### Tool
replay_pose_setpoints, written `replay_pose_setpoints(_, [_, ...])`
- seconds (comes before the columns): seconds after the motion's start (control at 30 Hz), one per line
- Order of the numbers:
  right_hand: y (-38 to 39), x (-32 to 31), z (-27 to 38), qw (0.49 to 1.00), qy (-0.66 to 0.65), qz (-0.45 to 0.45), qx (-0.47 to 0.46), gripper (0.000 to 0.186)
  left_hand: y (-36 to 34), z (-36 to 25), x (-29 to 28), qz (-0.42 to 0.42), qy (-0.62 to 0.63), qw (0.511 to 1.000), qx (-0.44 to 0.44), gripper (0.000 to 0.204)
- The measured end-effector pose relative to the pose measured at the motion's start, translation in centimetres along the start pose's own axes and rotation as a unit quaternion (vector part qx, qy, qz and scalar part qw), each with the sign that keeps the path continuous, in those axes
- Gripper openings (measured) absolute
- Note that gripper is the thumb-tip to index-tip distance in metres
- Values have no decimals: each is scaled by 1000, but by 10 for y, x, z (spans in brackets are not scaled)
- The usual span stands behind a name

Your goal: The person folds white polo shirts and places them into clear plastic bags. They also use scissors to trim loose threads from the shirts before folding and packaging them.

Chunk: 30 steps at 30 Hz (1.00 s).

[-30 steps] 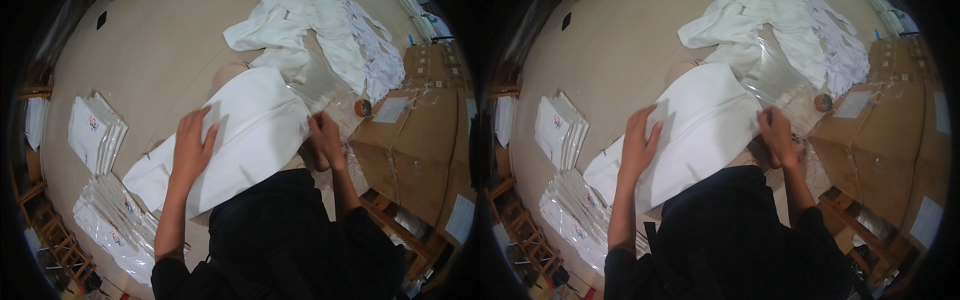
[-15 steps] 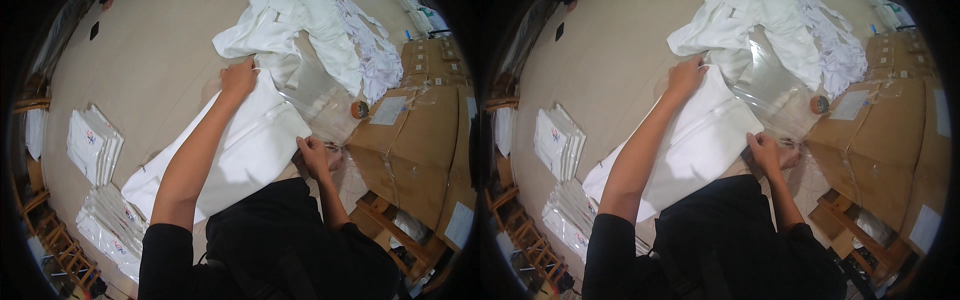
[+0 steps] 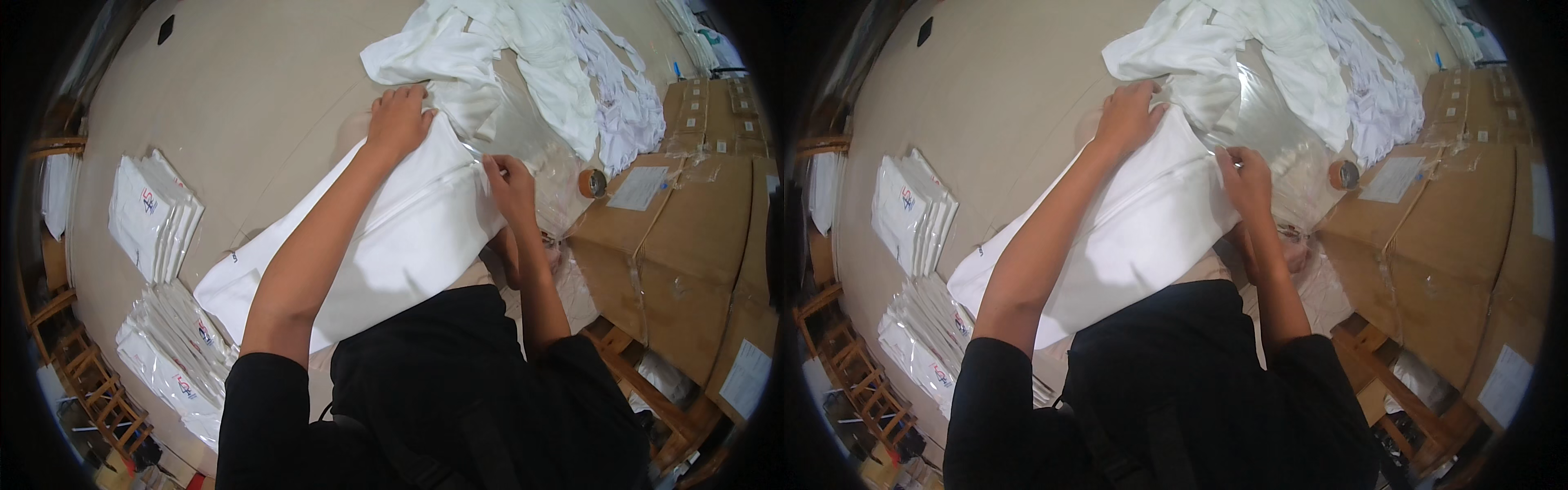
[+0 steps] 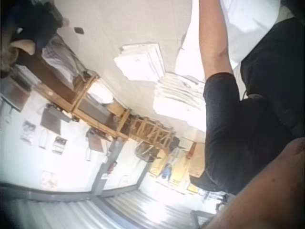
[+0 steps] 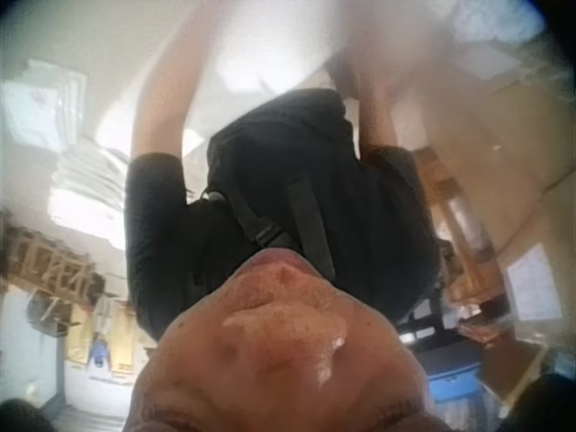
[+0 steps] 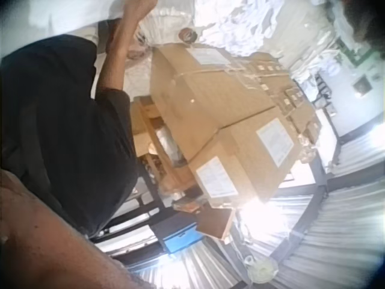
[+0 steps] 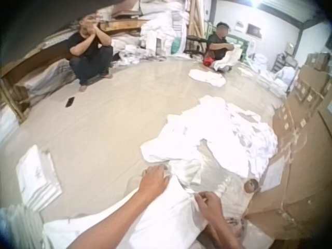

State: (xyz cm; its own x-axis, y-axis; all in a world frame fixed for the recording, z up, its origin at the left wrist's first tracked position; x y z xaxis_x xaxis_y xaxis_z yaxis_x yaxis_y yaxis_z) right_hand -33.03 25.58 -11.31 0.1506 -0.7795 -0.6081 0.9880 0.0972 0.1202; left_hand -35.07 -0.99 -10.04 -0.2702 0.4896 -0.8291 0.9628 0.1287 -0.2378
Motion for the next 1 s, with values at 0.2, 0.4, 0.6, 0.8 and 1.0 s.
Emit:
replay_pose_setpoints(0.2, [-35, 44, 13, 995, 23, 95, 18, 42, 71, -58, -71, 153, 46, 983, 94, 20])
replay_pose_setpoints(0.4, [-35, 32, 34, 996, 50, 13, -73, 41, 110, -59, -73, 132, 104, 986, 23, 15])
replay_pose_setpoints(0.6, [-30, 34, 3, 997, 49, -5, -66, 35, 75, -65, -65, 131, 116, 984, 35, 17])
replay_pose_setpoints(0.8, [52, -33, 2, 972, 195, 96, 90, 49, 29, 19, -21, 94, -81, 991, -46, 66])
replay_pose_setpoints(1.0, [135, 1, -70, 867, -273, 179, 377, 46, -13, 21, 21, 387, 13, 916, -99, 83])
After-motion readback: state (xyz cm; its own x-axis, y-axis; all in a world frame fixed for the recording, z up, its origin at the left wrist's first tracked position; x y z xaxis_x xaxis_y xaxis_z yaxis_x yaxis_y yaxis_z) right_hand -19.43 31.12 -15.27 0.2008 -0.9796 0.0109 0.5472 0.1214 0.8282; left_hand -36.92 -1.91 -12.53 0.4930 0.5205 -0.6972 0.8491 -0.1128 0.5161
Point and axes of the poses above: each hand's wrist, its own y-axis away from the middle knuckle, its own x-axis out of the palm, z = x × y, the point moved 8 cm from there along -y, towards the middle knuckle, and after that the axes turned 1 degree about -y, right-handed, at the moved point
